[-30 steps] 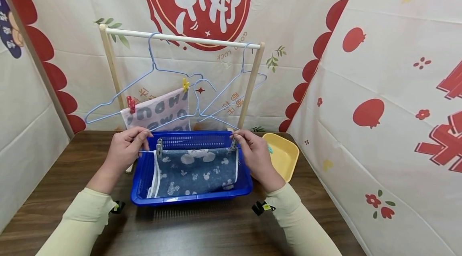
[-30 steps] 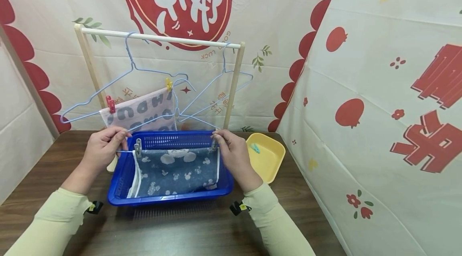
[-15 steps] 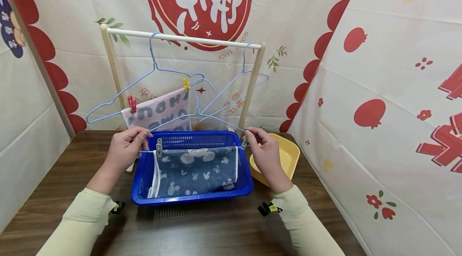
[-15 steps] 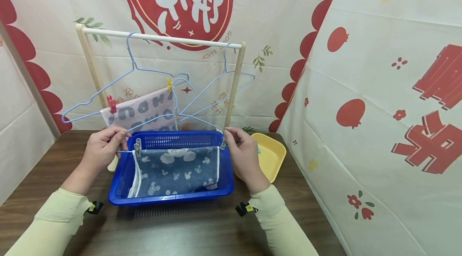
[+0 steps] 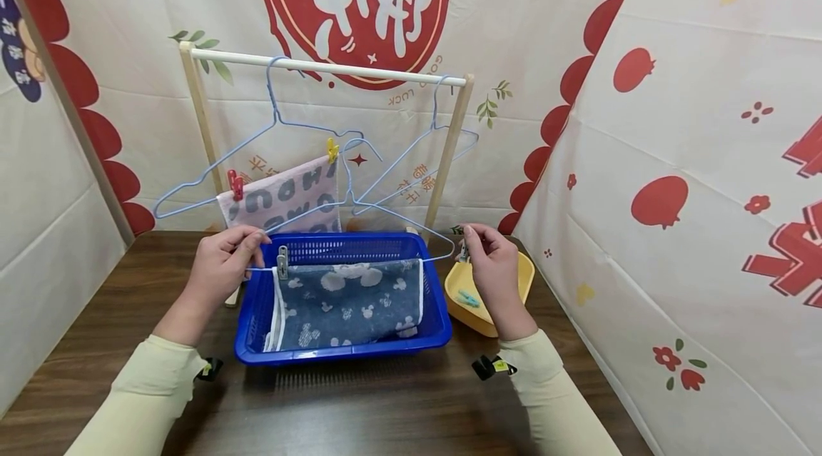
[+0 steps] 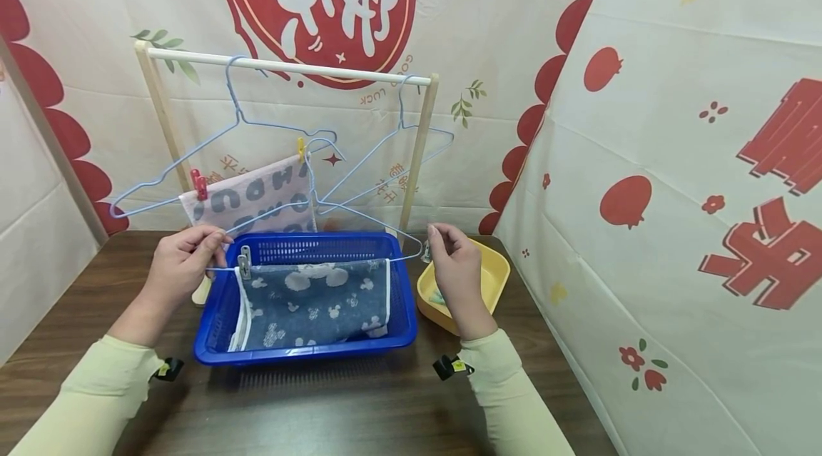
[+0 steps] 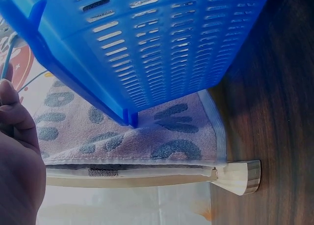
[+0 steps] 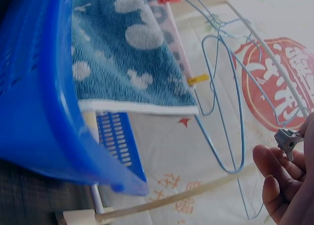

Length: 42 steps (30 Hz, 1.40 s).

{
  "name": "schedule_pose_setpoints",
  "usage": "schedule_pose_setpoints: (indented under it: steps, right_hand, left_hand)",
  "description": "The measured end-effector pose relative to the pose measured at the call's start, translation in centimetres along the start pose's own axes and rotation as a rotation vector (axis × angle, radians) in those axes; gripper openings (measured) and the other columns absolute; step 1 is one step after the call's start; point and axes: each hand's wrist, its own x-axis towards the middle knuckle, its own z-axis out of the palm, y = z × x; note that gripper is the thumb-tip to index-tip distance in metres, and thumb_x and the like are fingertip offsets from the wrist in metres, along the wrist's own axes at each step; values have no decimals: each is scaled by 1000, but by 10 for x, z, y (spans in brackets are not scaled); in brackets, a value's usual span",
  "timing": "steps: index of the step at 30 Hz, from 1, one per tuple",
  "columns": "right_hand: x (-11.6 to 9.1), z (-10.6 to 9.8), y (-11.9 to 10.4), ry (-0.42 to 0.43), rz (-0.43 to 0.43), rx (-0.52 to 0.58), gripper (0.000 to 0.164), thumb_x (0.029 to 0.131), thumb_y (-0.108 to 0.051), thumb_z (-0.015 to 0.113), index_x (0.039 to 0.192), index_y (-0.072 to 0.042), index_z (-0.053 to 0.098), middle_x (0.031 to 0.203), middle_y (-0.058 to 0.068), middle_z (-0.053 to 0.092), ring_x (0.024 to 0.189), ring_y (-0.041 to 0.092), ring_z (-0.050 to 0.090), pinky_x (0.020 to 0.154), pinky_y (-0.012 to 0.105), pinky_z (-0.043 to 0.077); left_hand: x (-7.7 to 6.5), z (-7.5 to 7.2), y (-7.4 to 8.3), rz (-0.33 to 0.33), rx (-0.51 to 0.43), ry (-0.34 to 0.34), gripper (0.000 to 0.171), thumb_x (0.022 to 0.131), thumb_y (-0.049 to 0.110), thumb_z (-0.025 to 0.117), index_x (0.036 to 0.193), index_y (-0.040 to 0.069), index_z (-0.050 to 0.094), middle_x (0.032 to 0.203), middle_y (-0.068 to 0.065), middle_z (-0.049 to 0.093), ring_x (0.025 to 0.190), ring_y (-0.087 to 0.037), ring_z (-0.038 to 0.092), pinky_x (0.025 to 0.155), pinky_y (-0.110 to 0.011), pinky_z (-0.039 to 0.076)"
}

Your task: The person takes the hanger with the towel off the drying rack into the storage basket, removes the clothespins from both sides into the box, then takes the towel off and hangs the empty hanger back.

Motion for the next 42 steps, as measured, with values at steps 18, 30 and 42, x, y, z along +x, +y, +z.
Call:
schedule_pose_setpoints:
  steps: [18,30,42]
  right_hand:
    - [23,-32,40,-188,285,-213,37,112,-33,69,126,-1,79,98,20,76,72,17,75,67,29,62]
    - [40,-47,75,-355,342,-405,37,111,-27,68,133,2,76,107,19,79,81,20,77,74,30,60]
    - [58,-50,100,-673,284,-643,34,103,-6,70,134,9,69,101,17,73,79,24,77,77,41,62]
  left_hand:
    - [0,-3,0,3,7,5,17,112,2,63,103,1,77,73,-6,67,53,-27,57,51,-25,54]
    - [1,-1,1,5,-9,2,16,111,1,63,104,0,77,74,-6,67,54,-22,57,51,-22,54]
    - [0,-1,1,-3,-12,-5,17,112,2,62,103,1,76,73,-8,67,54,-27,57,51,-22,53]
